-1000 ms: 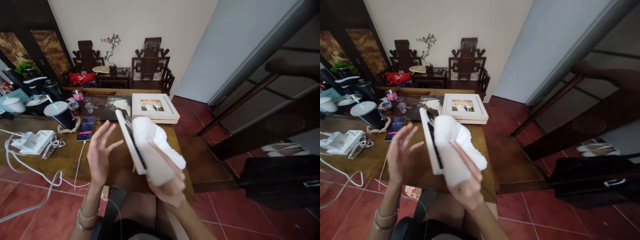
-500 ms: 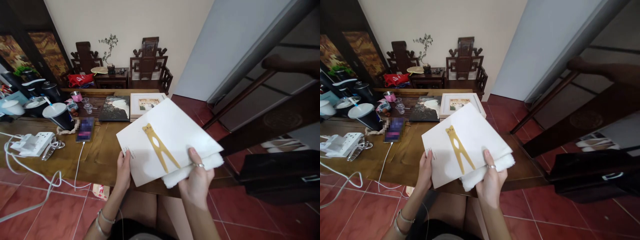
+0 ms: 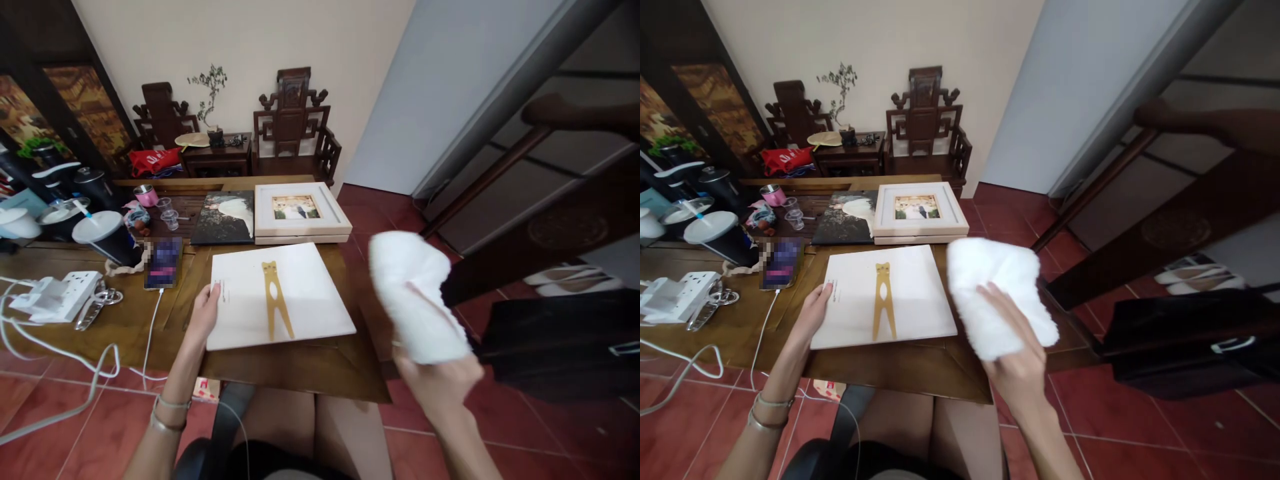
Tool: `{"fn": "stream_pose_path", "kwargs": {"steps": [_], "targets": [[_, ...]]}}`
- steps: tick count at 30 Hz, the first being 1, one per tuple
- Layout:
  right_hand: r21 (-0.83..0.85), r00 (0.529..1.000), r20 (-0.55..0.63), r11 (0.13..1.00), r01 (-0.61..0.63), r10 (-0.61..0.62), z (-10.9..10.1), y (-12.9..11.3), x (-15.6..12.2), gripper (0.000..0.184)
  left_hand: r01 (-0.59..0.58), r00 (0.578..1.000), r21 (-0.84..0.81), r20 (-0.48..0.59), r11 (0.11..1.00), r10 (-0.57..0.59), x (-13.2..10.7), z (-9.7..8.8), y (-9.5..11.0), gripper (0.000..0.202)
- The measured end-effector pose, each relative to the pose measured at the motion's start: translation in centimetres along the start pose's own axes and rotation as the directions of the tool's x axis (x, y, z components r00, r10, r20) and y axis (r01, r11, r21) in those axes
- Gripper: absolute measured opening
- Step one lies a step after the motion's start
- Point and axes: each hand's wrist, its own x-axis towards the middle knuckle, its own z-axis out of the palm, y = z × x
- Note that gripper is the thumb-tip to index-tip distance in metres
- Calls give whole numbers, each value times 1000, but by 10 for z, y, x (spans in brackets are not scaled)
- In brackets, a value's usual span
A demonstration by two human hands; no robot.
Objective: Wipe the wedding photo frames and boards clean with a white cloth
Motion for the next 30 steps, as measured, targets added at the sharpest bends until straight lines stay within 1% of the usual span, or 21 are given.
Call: {"fn": "stream_pose_path", "kwargs": {"steps": [1,2,3,4,6,8,11,13,14,16,17,19,21,24,26,28,30], "targets": [[-38,985,82,987,156,-153,2,-4,5,31,1,1000,3,19,1000,-1,3,-1,-2,61],[-51,947,156,955,292,-281,5,-7,8,29,-3,999,5,34,1000,3,6,-1,-4,61],[-48,900,223,918,393,-374,10,-10,11,28,-10,999,10,46,1000,9,9,0,-6,60],[-41,858,289,890,454,-425,15,-12,12,28,-15,998,17,53,1000,14,12,0,-8,60],[-35,791,412,859,510,-453,26,-11,10,34,-22,998,30,59,999,20,16,2,-9,61],[-43,753,497,854,518,-432,36,-8,4,37,-15,997,39,72,999,12,19,4,-8,62],[-63,749,547,874,482,-374,47,-2,-4,35,-17,988,100,155,995,1,21,4,0,60],[-70,750,561,883,464,-350,52,-1,-7,33,-92,979,234,200,968,45,22,2,5,62],[-73,750,563,883,463,-347,53,-1,-7,33,-153,975,327,202,932,89,23,1,7,65],[-84,758,549,880,468,-351,56,-2,-8,34,-267,962,512,199,816,190,25,-1,8,66],[-93,766,537,878,470,-353,58,-3,-8,34,-312,950,585,198,748,241,26,-2,8,65],[-107,778,520,877,468,-351,60,-4,-9,34,-382,919,675,210,631,333,27,-2,4,59],[-113,787,508,879,463,-349,63,-4,-12,34,-448,880,707,238,548,411,26,0,-2,53],[-106,786,515,885,454,-341,62,-4,-14,34,-556,815,677,330,482,476,19,2,-11,45],[-96,766,555,889,447,-325,58,-5,-13,33,-610,783,642,399,464,477,15,3,-16,41],[-93,733,614,896,434,-291,53,-7,-8,34,-641,763,620,453,452,461,12,2,-19,40],[-98,707,664,909,405,-244,50,-9,3,36,-660,749,603,484,448,451,11,1,-21,42]]}}
